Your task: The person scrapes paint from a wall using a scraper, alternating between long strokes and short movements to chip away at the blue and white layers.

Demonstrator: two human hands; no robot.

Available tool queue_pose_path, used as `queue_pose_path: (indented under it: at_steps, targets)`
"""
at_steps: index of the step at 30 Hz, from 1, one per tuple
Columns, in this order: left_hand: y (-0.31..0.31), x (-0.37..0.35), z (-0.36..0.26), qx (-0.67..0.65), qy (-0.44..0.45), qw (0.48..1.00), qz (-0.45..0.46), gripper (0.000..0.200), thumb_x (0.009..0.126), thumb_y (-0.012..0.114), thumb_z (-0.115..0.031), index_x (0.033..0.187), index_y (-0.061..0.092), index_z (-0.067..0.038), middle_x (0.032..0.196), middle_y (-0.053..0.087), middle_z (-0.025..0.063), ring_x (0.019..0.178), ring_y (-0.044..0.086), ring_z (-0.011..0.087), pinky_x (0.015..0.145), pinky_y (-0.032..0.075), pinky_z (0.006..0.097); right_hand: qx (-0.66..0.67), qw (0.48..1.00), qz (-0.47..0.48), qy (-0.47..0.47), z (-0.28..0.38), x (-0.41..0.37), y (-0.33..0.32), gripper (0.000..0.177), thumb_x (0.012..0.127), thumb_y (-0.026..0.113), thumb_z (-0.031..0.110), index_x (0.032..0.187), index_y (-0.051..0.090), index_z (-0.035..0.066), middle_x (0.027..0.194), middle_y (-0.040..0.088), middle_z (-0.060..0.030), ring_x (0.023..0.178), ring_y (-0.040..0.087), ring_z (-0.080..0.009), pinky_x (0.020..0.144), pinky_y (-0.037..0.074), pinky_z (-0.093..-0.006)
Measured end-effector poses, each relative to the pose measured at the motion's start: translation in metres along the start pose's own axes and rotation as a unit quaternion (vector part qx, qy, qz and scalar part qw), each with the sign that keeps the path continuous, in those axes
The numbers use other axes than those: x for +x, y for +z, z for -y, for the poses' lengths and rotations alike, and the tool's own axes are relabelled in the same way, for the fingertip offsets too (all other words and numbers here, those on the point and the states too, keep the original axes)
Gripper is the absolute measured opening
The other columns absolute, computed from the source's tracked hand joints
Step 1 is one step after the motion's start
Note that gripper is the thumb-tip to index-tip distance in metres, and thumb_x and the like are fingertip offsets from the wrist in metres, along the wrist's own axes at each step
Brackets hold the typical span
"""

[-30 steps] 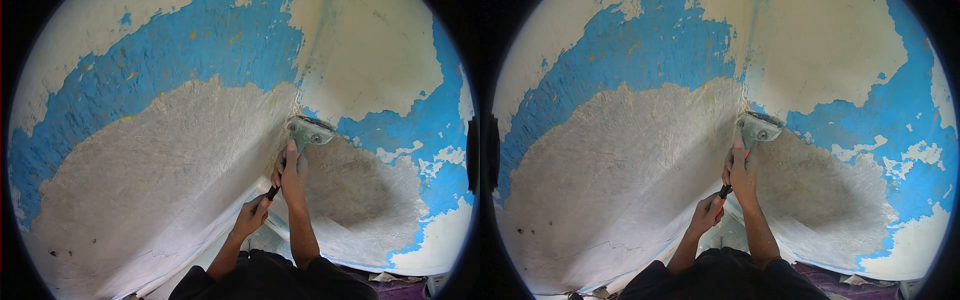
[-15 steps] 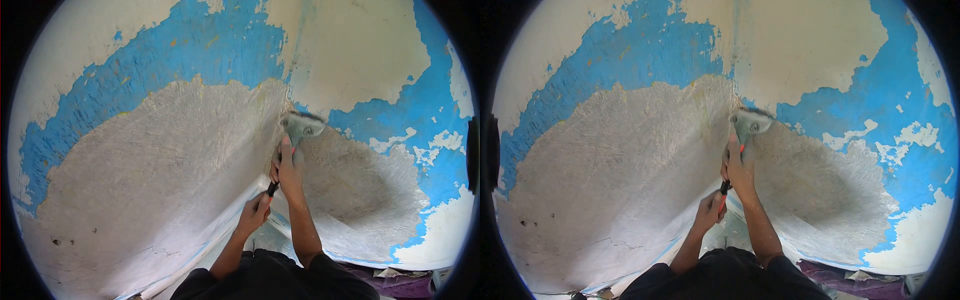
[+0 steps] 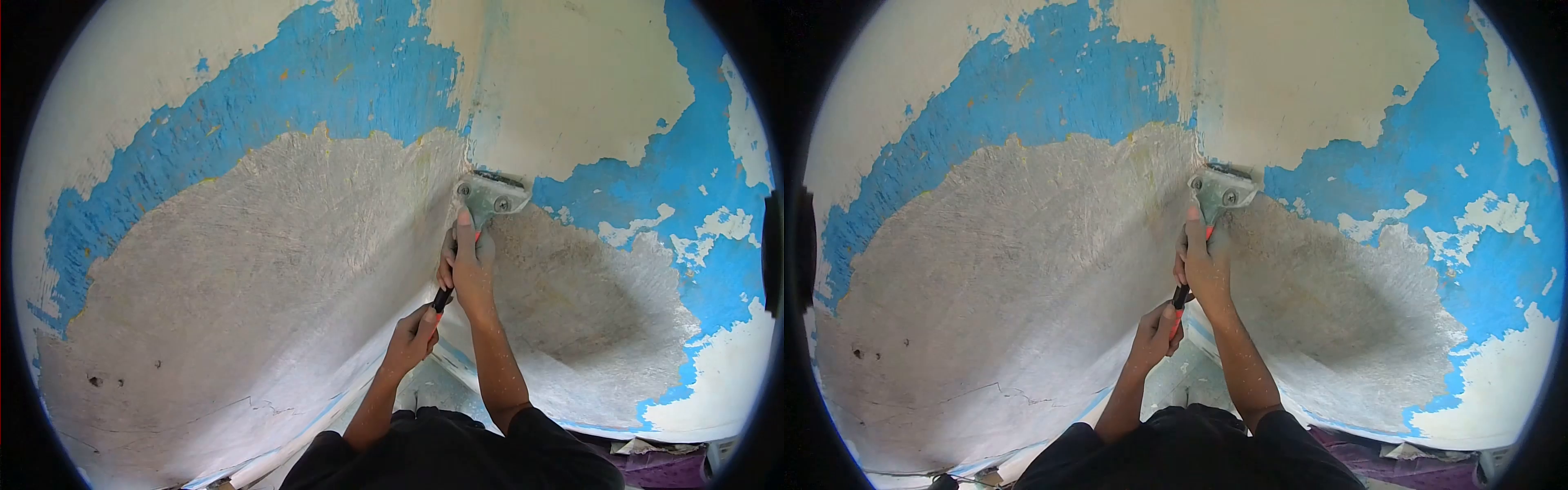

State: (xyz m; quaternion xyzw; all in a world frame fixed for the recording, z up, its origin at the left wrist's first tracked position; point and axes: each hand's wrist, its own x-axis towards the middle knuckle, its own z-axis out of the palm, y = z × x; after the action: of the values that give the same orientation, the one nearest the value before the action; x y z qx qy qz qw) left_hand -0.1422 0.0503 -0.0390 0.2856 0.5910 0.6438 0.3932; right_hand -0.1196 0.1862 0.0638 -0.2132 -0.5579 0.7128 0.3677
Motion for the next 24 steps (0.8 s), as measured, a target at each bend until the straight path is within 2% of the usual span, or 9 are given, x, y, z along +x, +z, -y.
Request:
queue_pose_path:
  at_steps: [5, 8, 17, 20, 24]
  targets:
    - [0.004, -0.005, 0.012, -0.003, -0.01, 1.0, -0.007, 0.045, 0.102, 0.04, -0.041, 0.1, 0.059, -0.001, 0.054, 0.045, -0.0016, 0.043, 0.04, 0.0052, 0.042, 0.031, 0.0228, -0.016, 1.0, 0.0, 0.019, -0.022, -0.005, -0.007, 0.048, 0.1, 0.045, 0.043, 0.066, 0.037, 0.01, 0.049, 0.032, 0.0012, 0.032, 0.033, -0.0102, 0.033, 0.03, -0.0267]
    - [0.001, -0.002, 0.01, 0.01, -0.011, 1.0, -0.008, 0.044, 0.102, 0.041, -0.042, 0.099, 0.059, -0.002, 0.054, 0.045, -0.0016, 0.042, 0.04, 0.0055, 0.041, 0.032, 0.0229, -0.003, 1.0, -0.014, 0.027, -0.009, -0.003, -0.001, 0.048, 0.1, 0.045, 0.042, 0.067, 0.037, 0.009, 0.049, 0.033, 0.0012, 0.032, 0.033, -0.01, 0.033, 0.029, -0.0267]
    - [-0.002, 0.0, 0.007, 0.006, -0.008, 1.0, -0.009, 0.044, 0.102, 0.041, -0.042, 0.095, 0.058, -0.002, 0.054, 0.045, -0.0015, 0.042, 0.04, 0.0055, 0.041, 0.031, 0.0231, -0.006, 1.0, -0.024, 0.002, -0.004, -0.002, 0.003, 0.048, 0.1, 0.045, 0.042, 0.067, 0.039, 0.009, 0.049, 0.032, 0.0018, 0.032, 0.033, -0.0098, 0.033, 0.029, -0.0262]
    - [-0.001, -0.001, 0.002, 0.002, 0.0, 1.0, -0.009, 0.045, 0.102, 0.041, -0.042, 0.095, 0.058, -0.002, 0.054, 0.045, -0.0013, 0.042, 0.04, 0.0056, 0.041, 0.032, 0.0229, -0.006, 1.0, 0.0, -0.008, -0.006, -0.002, 0.002, 0.049, 0.1, 0.045, 0.043, 0.066, 0.04, 0.008, 0.048, 0.031, 0.0019, 0.032, 0.034, -0.0096, 0.033, 0.029, -0.0261]
    - [0.004, -0.007, 0.008, 0.004, -0.024, 1.0, -0.011, 0.045, 0.102, 0.04, -0.043, 0.096, 0.058, -0.002, 0.054, 0.045, -0.0007, 0.042, 0.04, 0.006, 0.041, 0.032, 0.0232, -0.017, 1.0, -0.009, -0.004, -0.012, -0.004, -0.002, 0.051, 0.1, 0.045, 0.044, 0.064, 0.039, 0.009, 0.047, 0.031, 0.0019, 0.033, 0.035, -0.0096, 0.033, 0.028, -0.0261]
